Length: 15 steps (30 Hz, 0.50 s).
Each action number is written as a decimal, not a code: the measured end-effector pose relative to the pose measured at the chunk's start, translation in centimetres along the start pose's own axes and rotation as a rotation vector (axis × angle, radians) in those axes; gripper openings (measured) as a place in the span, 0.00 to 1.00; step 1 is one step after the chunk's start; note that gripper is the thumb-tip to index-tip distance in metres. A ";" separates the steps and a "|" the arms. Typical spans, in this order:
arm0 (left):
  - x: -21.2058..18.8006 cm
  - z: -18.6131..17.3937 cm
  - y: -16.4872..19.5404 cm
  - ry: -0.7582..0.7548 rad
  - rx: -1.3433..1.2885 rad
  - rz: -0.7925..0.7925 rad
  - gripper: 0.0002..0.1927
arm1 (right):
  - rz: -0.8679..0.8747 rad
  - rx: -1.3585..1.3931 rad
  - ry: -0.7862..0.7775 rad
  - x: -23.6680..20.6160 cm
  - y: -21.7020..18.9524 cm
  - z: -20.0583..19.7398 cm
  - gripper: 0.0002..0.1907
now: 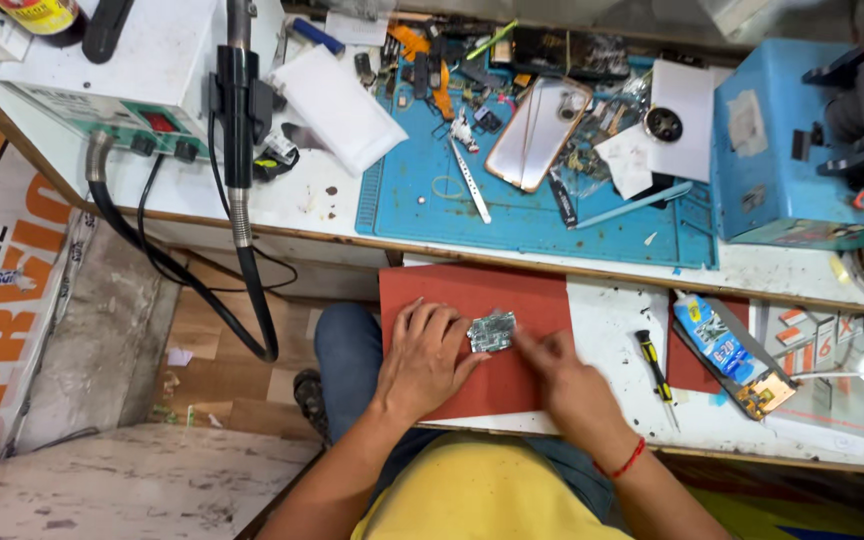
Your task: The person cleans a small circuit board with a toothbrush, then uses a hot air gun to heat the board while holding it steady. The person continues to clean the board with the toothbrush after heating.
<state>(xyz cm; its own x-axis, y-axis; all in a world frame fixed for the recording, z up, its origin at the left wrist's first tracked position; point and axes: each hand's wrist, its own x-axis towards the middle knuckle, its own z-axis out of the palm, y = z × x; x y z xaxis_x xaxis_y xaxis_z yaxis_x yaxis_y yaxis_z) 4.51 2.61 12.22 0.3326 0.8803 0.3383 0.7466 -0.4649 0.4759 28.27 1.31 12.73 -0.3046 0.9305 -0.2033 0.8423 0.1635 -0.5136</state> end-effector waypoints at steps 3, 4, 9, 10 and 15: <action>-0.1 0.3 -0.1 -0.004 -0.011 -0.007 0.24 | 0.015 -0.091 -0.121 -0.3 -0.6 0.5 0.38; 0.0 0.3 0.0 -0.006 -0.019 -0.007 0.24 | 0.064 -0.084 -0.069 -0.3 -0.4 0.3 0.37; 0.2 0.0 0.0 -0.022 0.015 -0.024 0.25 | -0.109 -0.022 -0.064 -0.3 -0.9 0.7 0.34; 0.3 -0.1 -0.1 -0.023 0.009 -0.015 0.25 | -0.053 -0.017 -0.013 -0.1 -0.6 0.6 0.34; 0.5 -0.7 0.0 0.019 -0.023 -0.020 0.26 | -0.084 -0.013 -0.055 0.4 -0.7 0.8 0.35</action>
<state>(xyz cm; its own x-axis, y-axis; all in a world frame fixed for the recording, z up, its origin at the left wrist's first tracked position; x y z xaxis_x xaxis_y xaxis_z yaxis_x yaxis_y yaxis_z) 4.26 3.03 12.96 0.3067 0.8875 0.3439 0.7395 -0.4497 0.5010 27.24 1.32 12.36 -0.3979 0.8940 -0.2060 0.8186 0.2446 -0.5197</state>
